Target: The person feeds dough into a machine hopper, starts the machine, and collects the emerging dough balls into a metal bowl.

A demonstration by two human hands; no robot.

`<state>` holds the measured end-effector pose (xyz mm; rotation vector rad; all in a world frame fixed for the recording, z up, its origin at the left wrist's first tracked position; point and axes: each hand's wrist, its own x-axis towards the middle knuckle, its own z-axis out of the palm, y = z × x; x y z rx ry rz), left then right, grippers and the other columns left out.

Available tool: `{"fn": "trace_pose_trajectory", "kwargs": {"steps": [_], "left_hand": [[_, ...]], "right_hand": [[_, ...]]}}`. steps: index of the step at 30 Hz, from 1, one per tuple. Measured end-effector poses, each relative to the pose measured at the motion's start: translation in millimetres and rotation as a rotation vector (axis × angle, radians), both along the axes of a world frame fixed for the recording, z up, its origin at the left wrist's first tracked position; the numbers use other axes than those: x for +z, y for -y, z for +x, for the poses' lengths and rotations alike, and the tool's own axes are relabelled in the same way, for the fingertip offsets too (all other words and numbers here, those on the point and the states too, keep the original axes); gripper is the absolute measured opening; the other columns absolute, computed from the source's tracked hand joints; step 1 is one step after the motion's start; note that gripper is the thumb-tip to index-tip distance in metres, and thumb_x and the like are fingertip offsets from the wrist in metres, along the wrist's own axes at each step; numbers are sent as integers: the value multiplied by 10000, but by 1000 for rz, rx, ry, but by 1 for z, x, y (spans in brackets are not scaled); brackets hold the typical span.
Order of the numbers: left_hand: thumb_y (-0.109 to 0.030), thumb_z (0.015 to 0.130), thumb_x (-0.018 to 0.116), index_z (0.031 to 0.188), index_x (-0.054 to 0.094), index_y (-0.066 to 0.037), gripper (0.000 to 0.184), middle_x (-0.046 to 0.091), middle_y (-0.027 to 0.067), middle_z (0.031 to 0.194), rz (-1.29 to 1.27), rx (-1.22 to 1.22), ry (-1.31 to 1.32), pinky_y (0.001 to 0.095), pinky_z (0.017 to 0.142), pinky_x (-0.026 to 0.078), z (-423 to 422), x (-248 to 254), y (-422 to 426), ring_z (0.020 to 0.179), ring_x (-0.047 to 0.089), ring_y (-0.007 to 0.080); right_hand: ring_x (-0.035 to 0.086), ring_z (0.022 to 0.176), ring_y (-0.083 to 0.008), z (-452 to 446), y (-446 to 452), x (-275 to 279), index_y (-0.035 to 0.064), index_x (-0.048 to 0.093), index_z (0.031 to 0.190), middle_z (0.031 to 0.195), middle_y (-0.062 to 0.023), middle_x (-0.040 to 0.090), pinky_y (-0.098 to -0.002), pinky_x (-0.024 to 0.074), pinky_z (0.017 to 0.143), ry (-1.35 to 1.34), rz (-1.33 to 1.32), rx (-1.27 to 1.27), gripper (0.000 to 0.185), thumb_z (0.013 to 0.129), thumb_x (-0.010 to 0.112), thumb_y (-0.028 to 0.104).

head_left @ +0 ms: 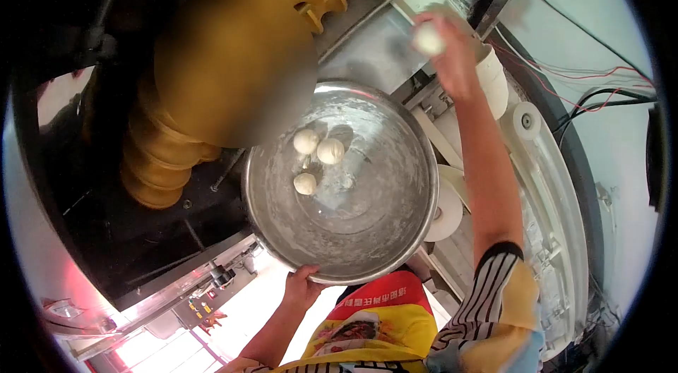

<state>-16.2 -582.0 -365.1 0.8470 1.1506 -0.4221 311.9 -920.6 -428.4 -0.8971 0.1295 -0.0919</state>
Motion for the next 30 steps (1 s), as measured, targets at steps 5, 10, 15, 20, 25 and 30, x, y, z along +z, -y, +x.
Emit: {"fn": "trace_pose_trajectory", "kwargs": {"steps": [5, 10, 15, 20, 25, 30], "left_hand": [[25, 727, 455, 1232, 249, 52, 546, 388, 233, 1204, 24, 17, -33, 557, 909, 393, 0, -4, -1, 1096, 432, 399], [26, 720, 461, 1226, 267, 48, 543, 406, 227, 1198, -38, 43, 2, 535, 906, 411, -4, -6, -5, 1092, 448, 379], [14, 709, 482, 1209, 292, 53, 536, 437, 219, 1174, -36, 2, 19, 517, 903, 424, -4, -4, 0, 1058, 485, 366], [5, 711, 488, 1204, 304, 42, 528, 459, 215, 1156, -10, -25, 22, 515, 891, 436, -3, -4, -1, 1038, 501, 367], [4, 713, 485, 1224, 269, 33, 556, 434, 221, 1177, -50, -19, 40, 526, 903, 421, -2, -2, -1, 1059, 482, 376], [2, 713, 485, 1234, 246, 35, 575, 417, 228, 1191, 12, -10, 6, 538, 902, 414, -3, -3, -1, 1068, 467, 391]], "right_hand": [[524, 957, -201, 21, 4, -17, -31, 505, 1093, 1026, -109, 544, -310, 417, 826, -101, -275, -108, 453, 831, 561, 334], [515, 983, -258, 54, 39, -81, -85, 343, 1212, 1100, -194, 501, -341, 438, 831, -434, 174, -282, 709, 801, 571, 445], [515, 997, -276, 53, 37, -78, -95, 319, 1217, 1111, -222, 488, -348, 444, 837, -381, 116, -237, 771, 777, 580, 482], [524, 983, -271, 56, 39, -84, -94, 320, 1216, 1107, -222, 493, -347, 439, 842, -366, 125, -238, 791, 764, 587, 498], [503, 1018, -270, 53, 37, -81, -137, 298, 1211, 1138, -243, 459, -333, 423, 876, -346, 116, -238, 824, 761, 601, 483], [524, 964, -249, 52, 36, -78, -55, 337, 1217, 1070, -189, 504, -329, 442, 833, -373, 105, -255, 801, 717, 649, 487]]}}
